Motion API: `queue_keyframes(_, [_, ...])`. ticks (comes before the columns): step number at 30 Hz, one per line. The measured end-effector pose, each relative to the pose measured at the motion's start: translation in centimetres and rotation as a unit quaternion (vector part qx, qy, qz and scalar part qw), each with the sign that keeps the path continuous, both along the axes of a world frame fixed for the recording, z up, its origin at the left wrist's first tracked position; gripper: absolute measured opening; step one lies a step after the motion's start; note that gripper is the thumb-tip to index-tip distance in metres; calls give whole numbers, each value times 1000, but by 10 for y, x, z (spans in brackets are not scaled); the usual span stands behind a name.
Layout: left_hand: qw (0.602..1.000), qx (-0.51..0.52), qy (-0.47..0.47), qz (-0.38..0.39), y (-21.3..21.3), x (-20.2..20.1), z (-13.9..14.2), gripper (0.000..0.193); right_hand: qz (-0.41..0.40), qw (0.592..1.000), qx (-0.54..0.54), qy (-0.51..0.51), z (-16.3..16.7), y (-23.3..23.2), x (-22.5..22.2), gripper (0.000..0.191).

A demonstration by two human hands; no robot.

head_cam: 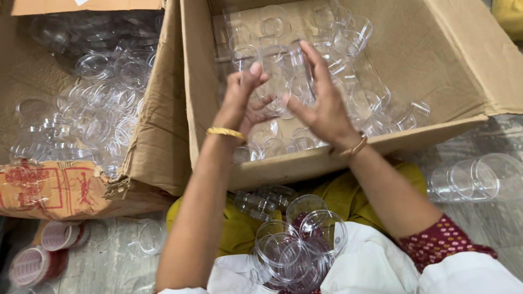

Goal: The person sits on the floor between open cardboard boxes filled with clear plastic cups and lids. They pick cups one at a time, nest them together into stacks, and place the finished stacks back into the boxes, occasionally repositioning boxes and gathering loose cups from the floor.

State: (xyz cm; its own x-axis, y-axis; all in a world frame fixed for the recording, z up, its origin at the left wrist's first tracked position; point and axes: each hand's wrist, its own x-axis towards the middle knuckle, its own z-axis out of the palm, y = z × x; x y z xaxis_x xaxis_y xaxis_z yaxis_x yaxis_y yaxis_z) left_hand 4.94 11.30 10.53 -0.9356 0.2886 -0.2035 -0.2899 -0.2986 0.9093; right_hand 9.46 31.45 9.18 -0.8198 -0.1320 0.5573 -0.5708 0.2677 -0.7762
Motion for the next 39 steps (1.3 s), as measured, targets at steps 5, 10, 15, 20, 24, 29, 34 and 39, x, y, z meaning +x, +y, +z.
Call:
queue_keyframes(5, [980, 160, 48, -109, -8, 17, -5, 103, 68, 984, -111, -122, -16, 13, 7, 76])
queue_keyframes(10, [981, 97, 107, -126, -12, 25, -9, 97, 168, 948, -170, -212, -19, 21, 4, 72])
queue_keyframes(15, [990, 99, 30, -94, -9, 23, -14, 86, 52, 967, -56, -244, -12, 16, 8, 94])
queue_keyframes(20, [994, 59, -24, -87, -2, 12, -20, 85, 45, 988, -12, -149, 1, 7, 20, 105])
queue_keyframes(24, [995, 37, -42, -88, -2, 8, -24, 85, 30, 991, 113, -72, 6, 3, 25, 99])
queue_keyframes(29, [994, 17, -50, -92, -2, 10, -26, 87, 28, 991, 110, -73, 8, 3, 25, 99])
queue_keyframes(34, [995, 2, -34, -97, -1, 11, -24, 90, 29, 990, 117, -79, 8, 2, 26, 98])
queue_keyframes(39, [995, -4, -38, -97, -2, 13, -24, 89, 35, 991, 103, -73, 7, 2, 24, 98])
